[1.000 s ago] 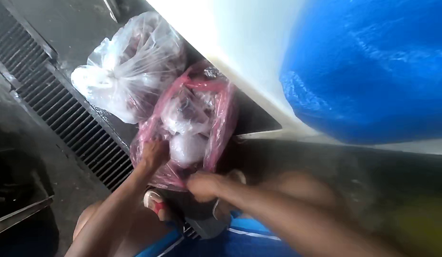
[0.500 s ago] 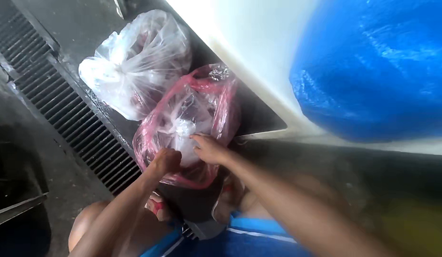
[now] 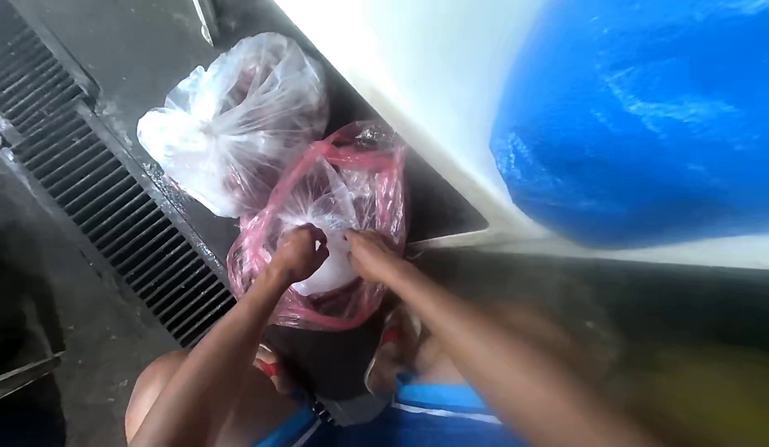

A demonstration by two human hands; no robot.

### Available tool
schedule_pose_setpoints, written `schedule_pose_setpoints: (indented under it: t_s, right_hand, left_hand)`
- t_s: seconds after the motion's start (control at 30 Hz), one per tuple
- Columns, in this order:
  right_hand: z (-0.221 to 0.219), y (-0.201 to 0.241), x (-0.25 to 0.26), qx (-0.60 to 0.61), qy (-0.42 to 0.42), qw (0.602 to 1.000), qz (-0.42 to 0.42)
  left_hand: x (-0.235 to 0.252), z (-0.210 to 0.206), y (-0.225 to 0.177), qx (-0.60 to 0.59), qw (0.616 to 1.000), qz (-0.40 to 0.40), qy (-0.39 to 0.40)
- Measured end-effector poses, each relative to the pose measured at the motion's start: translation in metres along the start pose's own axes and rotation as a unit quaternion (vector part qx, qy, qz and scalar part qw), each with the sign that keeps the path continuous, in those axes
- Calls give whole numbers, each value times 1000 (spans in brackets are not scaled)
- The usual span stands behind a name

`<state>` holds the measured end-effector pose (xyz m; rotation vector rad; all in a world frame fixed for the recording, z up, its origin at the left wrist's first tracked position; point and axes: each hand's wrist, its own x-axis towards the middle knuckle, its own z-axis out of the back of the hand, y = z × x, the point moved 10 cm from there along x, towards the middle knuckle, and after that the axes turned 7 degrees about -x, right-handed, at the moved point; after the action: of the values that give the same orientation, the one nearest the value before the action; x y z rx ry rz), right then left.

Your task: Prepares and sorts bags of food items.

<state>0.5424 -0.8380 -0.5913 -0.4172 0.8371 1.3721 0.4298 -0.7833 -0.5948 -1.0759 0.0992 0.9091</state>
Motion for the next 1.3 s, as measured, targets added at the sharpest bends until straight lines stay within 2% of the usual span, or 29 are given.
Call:
schedule_pose_setpoints:
  t_s: [0.07,0.2,0.3,0.37,0.47,0.6,0.7,0.77,0.87,0.93,1.0,1.03,1.07,1.1,1.17,1.23,1.3]
  right_hand:
    - [13,-6,0,18,-62,998,-1]
    - [24,-6,-5,42,-116,992,7]
    - [30,-4,-5,64,-136,989,0]
    - [37,-6,-3,76,-147,986,-8]
    - [53,-12,-3,90,-196,976,-18]
    - [61,-17,-2,108,-233,966,-25]
    - [55,-15,4,82,-172,982,-11]
    - [34,-10,7,42,-62,997,5]
    - [-17,11,-1,-7,89,994,61]
    - [-35,20,-8,-38,115,990,66]
    - [-36,21,-11,-41,119,990,63]
    - [-31,20,-10,-32,120,990,62]
    - [-24,18,-7,-17,113,992,59]
    - [-14,14,-3,6,95,994,51]
    - [6,1,8,71,30,997,30]
    - [28,-17,15,129,-61,990,2]
    - [49,-30,19,155,-135,979,-16]
  left_hand:
    - [8,-22,1,-12,1000,-18,18]
    - [6,-47,12,23,998,36,54]
    - [-2,-31,24,-32,995,89,-3]
    - [-10,-27,51,7,989,147,-21]
    - [-31,-49,88,82,966,232,82]
    - [-39,-51,61,117,953,229,160]
    - [-38,-36,34,128,960,197,154]
    - [-42,-29,26,118,960,188,174]
    - [-46,-6,22,115,955,207,176]
    - [-39,15,13,128,970,187,86]
    - [-24,20,-7,124,988,96,-5]
    - [-14,13,-17,105,993,39,-25]
    - [-4,-2,-21,91,996,-5,-21]
    - [5,-21,-18,92,996,-16,7]
    - [10,-56,5,128,988,34,74]
    - [9,-64,16,160,981,72,87]
    - [9,-57,15,168,979,73,86]
